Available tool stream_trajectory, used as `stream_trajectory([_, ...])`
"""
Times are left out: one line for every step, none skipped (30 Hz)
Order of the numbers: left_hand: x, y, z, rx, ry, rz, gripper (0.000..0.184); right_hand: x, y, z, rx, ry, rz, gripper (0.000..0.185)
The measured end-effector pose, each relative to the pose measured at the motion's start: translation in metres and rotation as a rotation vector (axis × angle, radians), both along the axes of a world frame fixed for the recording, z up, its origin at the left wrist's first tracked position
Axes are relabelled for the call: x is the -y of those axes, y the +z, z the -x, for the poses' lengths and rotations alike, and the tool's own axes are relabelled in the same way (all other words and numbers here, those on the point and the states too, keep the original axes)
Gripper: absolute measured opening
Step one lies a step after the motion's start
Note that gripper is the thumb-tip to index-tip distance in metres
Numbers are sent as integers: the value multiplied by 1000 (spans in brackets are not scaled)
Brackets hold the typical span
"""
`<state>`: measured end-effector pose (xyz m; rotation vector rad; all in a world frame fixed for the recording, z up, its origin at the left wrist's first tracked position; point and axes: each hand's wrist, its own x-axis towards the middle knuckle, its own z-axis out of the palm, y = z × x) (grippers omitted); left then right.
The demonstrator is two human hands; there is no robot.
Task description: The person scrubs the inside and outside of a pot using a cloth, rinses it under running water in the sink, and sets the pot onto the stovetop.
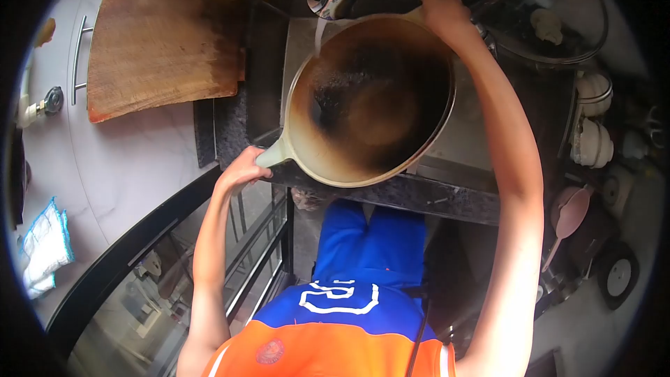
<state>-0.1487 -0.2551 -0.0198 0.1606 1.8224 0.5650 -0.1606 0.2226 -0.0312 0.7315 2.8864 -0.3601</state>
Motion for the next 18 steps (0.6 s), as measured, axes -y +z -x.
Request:
stream_trajectory([-4,-6,1,80,52,-61,15,-4,8,3,2,7,-7,30])
stream_trajectory([-7,-11,3,144,34,-60,14,-6,14,4,-25,29,-48,31])
stream_trajectory([-10,-16,6,194,30,-85,15,-6,21,7,-53,52,-88,32])
stream_trajectory([-12,-18,10,266,31,-111,16,-5,28,7,-113,50,-95,39])
stream_trajectory([-12,-21,14,338,31,-135,18,-3,34,8,-114,60,-94,39])
stream_trajectory([-15,-17,19,426,49,-146,20,-2,39,8,-185,35,-67,42])
stream_trajectory([-15,-15,24,508,61,-170,21,-4,40,9,-257,10,-39,45])
stream_trajectory([-14,-13,27,536,83,-154,22,-21,19,14,-329,16,-62,45])
stream_trajectory([-12,-11,30,562,103,-137,23,-23,12,18,-335,21,-59,45])
stream_trajectory([-10,-8,30,555,109,-136,23,-25,6,21,-344,-23,-39,45])
stream_trajectory([-8,-5,28,417,186,-141,23,-26,-1,24,-353,-69,-17,44])
stream_trajectory([-5,-1,26,278,258,-144,23,-14,0,25,-359,-68,-12,44])
stream_trajectory([-9,10,20,74,204,-70,24,6,5,24,-448,-143,73,48])
stream_trajectory([-1,5,11,-156,128,-95,23,17,7,22,-534,-220,158,52])
stream_trajectory([6,0,3,-385,49,-122,24,19,0,23,-538,-224,160,52])
stream_trajectory([1,14,-5,-526,23,-8,25,22,-16,27,-617,-289,369,54])
stream_trajectory([-7,27,-14,-670,9,92,22,27,-33,30,-690,-352,583,56])
stream_trajectory([-8,35,-20,-779,-17,142,21,38,-54,35,-878,-408,560,58])
